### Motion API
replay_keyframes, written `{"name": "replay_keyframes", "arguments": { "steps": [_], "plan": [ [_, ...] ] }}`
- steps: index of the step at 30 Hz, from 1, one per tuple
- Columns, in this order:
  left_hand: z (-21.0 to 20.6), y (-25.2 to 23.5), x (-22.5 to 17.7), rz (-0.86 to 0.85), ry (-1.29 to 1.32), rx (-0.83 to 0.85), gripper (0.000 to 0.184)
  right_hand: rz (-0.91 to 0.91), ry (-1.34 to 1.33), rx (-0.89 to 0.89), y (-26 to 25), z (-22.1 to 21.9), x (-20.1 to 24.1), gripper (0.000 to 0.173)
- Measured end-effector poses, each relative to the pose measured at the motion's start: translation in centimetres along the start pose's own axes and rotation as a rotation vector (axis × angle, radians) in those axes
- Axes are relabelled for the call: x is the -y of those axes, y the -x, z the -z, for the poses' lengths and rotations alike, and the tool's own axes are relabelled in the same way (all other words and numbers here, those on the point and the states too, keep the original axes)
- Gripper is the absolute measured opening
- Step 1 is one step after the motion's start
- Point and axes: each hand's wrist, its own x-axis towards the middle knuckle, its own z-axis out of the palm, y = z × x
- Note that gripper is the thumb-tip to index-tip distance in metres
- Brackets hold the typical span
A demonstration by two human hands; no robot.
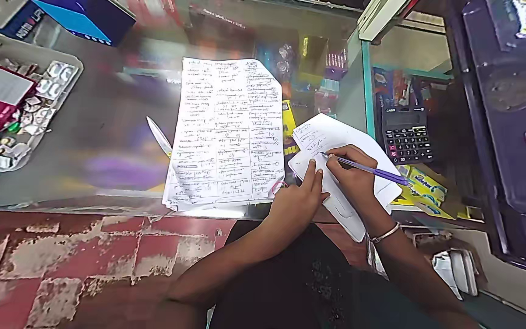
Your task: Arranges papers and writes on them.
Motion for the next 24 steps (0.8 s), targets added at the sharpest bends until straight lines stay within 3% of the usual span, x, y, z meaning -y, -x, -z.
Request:
{"name": "replay_keyframes", "arguments": {
  "steps": [24],
  "plan": [
    [-0.10, -0.07, 0.09, -0.010, -0.006, -0.014, 0.050, 0.009, -0.024, 0.022, -0.06, -0.05, -0.28, 0.010]
  ]
}}
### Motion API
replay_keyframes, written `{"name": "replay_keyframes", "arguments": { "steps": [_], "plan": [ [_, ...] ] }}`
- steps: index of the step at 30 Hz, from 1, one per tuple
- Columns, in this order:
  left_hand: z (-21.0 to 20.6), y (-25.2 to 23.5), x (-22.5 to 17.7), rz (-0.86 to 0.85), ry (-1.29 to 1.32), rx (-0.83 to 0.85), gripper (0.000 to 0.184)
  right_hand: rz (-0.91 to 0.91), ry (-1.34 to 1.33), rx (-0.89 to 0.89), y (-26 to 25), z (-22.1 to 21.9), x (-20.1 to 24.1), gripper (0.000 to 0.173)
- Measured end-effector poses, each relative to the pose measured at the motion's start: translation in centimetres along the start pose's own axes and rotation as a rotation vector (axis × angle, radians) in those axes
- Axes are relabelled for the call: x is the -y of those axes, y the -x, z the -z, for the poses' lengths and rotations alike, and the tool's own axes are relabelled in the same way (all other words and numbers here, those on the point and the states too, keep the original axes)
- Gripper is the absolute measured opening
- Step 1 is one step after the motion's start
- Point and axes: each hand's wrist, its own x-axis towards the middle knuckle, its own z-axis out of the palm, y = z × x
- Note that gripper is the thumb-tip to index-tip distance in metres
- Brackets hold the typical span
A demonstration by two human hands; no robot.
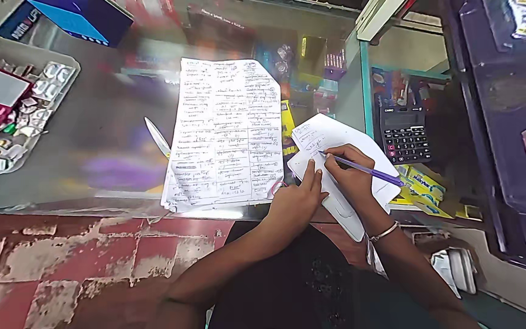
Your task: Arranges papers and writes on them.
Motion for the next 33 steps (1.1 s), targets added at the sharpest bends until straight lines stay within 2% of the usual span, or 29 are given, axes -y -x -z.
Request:
{"name": "replay_keyframes", "arguments": {
  "steps": [3, 33],
  "plan": [
    [0.26, -0.09, -0.01, 0.008, 0.000, 0.034, 0.050, -0.007, 0.007, -0.003, -0.02, 0.01, 0.12, 0.010],
    [0.06, -0.04, 0.09, 0.004, 0.022, -0.003, 0.050, -0.024, 0.006, -0.036, -0.03, 0.03, 0.12, 0.011]
  ]
}}
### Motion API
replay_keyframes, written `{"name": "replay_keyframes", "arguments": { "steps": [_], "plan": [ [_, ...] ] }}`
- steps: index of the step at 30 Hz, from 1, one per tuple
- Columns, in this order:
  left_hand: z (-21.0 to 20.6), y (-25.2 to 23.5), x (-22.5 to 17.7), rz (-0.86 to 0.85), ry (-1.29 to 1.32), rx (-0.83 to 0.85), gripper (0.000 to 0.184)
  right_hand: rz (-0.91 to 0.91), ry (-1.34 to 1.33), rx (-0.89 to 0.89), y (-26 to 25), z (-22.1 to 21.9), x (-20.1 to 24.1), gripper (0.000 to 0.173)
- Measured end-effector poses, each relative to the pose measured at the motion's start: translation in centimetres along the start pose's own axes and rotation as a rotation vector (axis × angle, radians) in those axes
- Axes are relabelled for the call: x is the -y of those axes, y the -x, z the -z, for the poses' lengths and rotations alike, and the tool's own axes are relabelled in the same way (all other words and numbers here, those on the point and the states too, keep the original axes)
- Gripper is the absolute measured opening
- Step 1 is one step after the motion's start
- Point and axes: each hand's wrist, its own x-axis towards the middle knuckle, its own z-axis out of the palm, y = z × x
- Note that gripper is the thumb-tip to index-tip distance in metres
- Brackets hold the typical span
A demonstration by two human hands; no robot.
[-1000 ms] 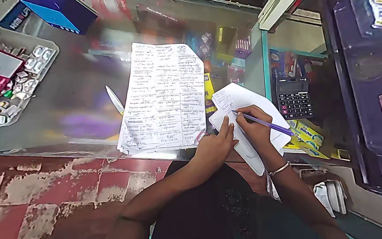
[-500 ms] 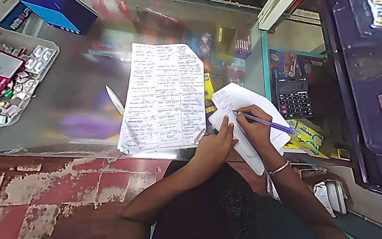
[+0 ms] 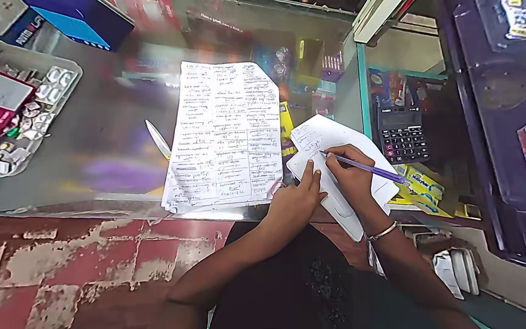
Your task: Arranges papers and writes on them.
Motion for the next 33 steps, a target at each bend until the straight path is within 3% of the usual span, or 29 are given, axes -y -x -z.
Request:
{"name": "replay_keyframes", "arguments": {
  "steps": [33],
  "plan": [
    [-0.19, 0.09, 0.11, -0.007, -0.010, -0.019, 0.050, -0.053, -0.013, -0.053, -0.28, 0.39, -0.35, 0.010]
  ]
}}
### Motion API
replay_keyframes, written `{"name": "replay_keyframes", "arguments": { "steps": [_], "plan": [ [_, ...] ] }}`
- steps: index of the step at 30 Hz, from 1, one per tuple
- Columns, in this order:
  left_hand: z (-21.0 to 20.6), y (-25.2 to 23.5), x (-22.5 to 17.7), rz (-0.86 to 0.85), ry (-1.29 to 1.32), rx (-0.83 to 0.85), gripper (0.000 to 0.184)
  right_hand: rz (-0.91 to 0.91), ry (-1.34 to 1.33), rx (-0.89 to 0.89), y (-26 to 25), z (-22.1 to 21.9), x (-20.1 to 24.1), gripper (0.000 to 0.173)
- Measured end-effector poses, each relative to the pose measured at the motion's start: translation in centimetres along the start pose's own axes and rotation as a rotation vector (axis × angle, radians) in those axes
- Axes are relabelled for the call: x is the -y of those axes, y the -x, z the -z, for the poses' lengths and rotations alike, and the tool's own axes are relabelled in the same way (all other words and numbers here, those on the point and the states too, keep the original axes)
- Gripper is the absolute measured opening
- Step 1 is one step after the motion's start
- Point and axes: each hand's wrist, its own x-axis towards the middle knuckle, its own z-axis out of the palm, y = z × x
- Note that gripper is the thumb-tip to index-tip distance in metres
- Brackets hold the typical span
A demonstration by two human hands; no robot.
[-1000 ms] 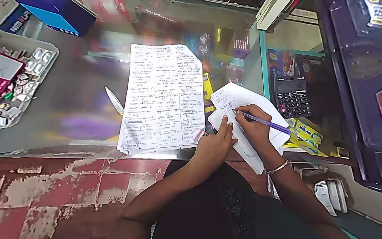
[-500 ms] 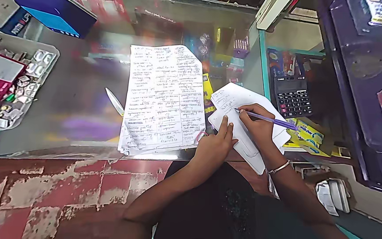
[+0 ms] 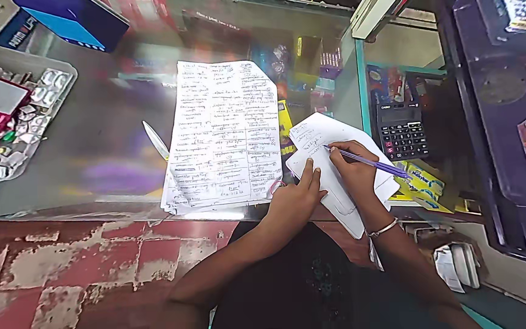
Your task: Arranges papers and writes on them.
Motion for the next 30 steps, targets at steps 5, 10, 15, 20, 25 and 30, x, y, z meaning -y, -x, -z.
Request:
{"name": "replay_keyframes", "arguments": {
  "steps": [5, 10, 15, 20, 25, 30],
  "plan": [
    [0.0, 0.0, 0.0, -0.002, 0.003, 0.012, 0.051, -0.032, -0.041, -0.033, 0.2, 0.2, 0.2, 0.010],
    [0.0, 0.0, -0.1, -0.004, -0.008, 0.001, 0.051, 0.003, -0.087, 0.108, 1.1, 0.4, 0.6, 0.011],
    [-0.1, 0.0, -0.1, -0.010, -0.019, -0.013, 0.049, 0.056, -0.044, 0.131, 1.2, 0.1, 0.4, 0.012],
    [-0.1, 0.1, -0.1, -0.004, -0.007, -0.005, 0.050, 0.076, 0.002, 0.126, 1.3, 0.0, 0.4, 0.011],
    [0.0, 0.0, -0.2, 0.006, -0.001, -0.006, 0.049, 0.056, 0.001, 0.105, 1.3, 0.0, 0.3, 0.010],
    [0.0, 0.1, -0.1, 0.008, 0.003, -0.006, 0.050, 0.050, -0.005, 0.100, 1.3, 0.0, 0.5, 0.011]
  ]
}}
